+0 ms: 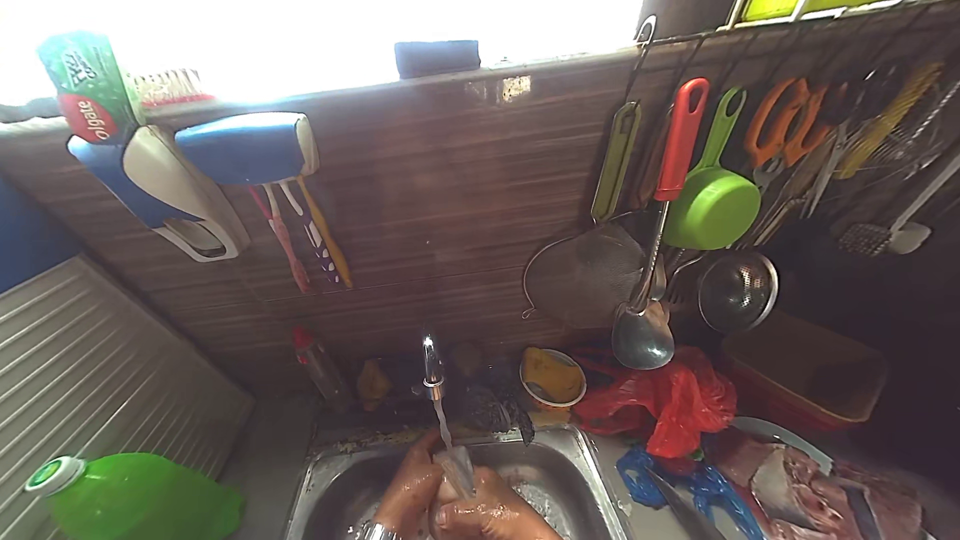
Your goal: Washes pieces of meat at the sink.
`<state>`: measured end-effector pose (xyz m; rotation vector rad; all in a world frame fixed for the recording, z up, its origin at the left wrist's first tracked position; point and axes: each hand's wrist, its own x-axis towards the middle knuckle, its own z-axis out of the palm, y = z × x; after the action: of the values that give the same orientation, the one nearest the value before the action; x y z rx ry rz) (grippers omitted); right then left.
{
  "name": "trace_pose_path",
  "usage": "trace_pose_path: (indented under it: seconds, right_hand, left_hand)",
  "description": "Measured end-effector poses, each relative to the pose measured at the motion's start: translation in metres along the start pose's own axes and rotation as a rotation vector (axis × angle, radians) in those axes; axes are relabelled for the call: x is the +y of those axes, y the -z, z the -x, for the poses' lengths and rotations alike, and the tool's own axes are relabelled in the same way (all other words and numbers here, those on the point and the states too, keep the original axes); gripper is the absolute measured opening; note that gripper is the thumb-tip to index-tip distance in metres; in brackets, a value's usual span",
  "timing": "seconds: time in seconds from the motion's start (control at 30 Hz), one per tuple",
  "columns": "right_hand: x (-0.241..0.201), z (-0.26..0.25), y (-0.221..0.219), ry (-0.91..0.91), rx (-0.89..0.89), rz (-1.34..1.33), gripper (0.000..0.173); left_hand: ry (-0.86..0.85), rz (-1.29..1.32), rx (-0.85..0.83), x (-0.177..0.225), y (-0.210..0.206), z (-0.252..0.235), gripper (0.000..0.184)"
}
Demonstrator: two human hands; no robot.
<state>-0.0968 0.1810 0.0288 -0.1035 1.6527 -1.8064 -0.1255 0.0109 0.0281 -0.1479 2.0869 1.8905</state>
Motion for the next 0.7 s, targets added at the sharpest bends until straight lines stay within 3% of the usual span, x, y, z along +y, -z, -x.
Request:
trace_pose_path:
  seconds: [0.1,0.23,0.33,0.43,0.5,0.57,0.63,0.7]
  right_hand:
    - [-0.012,-0.011,-0.001,0.01,-0.218,0.246,0.035]
    - [-0.019,-0.021,0.004,0.041,-0.44,0.624,0.037]
    - [-0.03,-0.013,0.019,-0.02,-0.363,0.72,0.042]
    - [-0.034,0.002,0.032,0.126,-0.231,0.374,0.035]
    - [-0.033,0.002,0.034,0.201,-0.173,0.31,0.026]
    - [-0.034,-0.001,0.037,0.294,-0.03,0.482,0.021]
    - [-0.043,0.002,0.039,0.296,0.138,0.613,0.034]
    - [-0.049,0.007,0.04,0.231,0.241,0.651,0.062]
  left_hand:
    - [0.112,0.128,-0.021,0.004,-0.001,0.002,0.021]
    - [0.088,0.333,-0.202,-0.005,-0.001,0.01,0.016]
    - [-0.03,0.475,-0.065,-0.01,-0.007,0.019,0.012]
    - [-0.101,0.507,0.033,0.0,-0.006,0.021,0.01]
    - [-0.135,0.332,-0.015,0.011,0.0,0.017,0.011]
    - [-0.188,0.096,-0.076,0.03,0.005,0.015,0.007]
    - [-0.242,-0.162,-0.119,0.049,0.007,0.017,0.011]
    - [-0.31,-0.45,-0.052,0.057,0.005,0.021,0.021]
